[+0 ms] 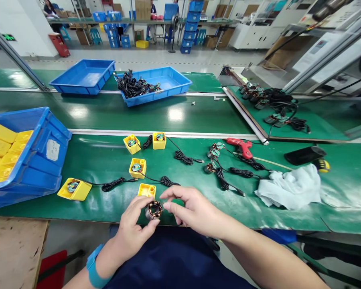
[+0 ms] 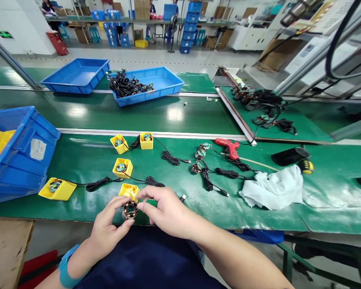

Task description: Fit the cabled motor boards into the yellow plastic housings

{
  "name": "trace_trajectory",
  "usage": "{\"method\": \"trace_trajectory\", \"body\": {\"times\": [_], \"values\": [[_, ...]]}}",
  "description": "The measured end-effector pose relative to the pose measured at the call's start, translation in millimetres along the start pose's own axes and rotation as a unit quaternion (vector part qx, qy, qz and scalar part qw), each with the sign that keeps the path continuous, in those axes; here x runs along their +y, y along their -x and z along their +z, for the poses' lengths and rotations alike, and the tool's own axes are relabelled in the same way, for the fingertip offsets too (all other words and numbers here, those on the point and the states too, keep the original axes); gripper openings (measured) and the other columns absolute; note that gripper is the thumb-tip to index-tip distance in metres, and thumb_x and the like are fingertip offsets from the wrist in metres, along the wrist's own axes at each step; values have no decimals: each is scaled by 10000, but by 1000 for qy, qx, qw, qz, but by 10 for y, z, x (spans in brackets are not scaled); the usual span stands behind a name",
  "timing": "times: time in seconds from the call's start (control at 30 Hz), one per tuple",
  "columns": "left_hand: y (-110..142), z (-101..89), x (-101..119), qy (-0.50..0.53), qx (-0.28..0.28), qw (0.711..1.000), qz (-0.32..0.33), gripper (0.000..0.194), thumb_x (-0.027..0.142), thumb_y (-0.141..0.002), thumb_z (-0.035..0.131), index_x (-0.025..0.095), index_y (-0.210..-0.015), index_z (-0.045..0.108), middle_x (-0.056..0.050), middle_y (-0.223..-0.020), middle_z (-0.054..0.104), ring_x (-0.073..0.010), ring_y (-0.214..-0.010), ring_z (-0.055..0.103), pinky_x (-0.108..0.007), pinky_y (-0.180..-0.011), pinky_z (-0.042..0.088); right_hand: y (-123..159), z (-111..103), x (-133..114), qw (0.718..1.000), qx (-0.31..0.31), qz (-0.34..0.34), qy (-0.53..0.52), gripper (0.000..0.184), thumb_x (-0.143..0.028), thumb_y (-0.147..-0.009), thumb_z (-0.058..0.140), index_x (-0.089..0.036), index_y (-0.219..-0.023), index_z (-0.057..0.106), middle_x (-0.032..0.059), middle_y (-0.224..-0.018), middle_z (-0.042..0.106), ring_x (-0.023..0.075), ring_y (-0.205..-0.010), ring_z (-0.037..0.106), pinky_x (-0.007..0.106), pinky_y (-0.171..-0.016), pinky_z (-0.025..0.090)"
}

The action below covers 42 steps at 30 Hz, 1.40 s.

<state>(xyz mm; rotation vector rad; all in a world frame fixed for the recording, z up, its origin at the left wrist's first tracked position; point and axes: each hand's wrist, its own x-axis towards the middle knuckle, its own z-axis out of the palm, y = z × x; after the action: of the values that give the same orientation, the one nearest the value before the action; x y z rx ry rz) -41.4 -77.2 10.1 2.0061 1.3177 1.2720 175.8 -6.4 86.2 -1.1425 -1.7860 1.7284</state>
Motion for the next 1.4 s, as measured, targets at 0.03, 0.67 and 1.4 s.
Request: {"method": "trace_trajectory", "body": {"times": [0.03,0.67,1.4], "values": [[20,1,-1,2,0,1000,-9,431,261,-937,695,241,-1353,583,-99,-1184,729,-250,-1102,724,-401,-954,624,12,-22,-7,998,-3,-34,44,160,-317,-981,612,-196,-1040,698,2,-856,685,90,-577,614,207,-539,522],[405,-14,159,208,-111,963,-132,883,262,-968,705,382,-1658,169,-113,-1320,719,-267,-1178,742,-377,-1039,612,155,16,82,956,-137,-207,159,102,-240,-948,750,-208,-1034,793,88,-1154,740,188,-973,757,291,-882,599],[189,478,-725,-17,44,987,-157,815,346,-803,845,246,-1505,442,-154,-1422,632,-334,-1298,642,-545,-1084,541,-348,276,345,880,161,-318,314,53,-183,-953,682,-199,-925,724,105,-1130,754,206,-938,770,306,-818,649]]}}
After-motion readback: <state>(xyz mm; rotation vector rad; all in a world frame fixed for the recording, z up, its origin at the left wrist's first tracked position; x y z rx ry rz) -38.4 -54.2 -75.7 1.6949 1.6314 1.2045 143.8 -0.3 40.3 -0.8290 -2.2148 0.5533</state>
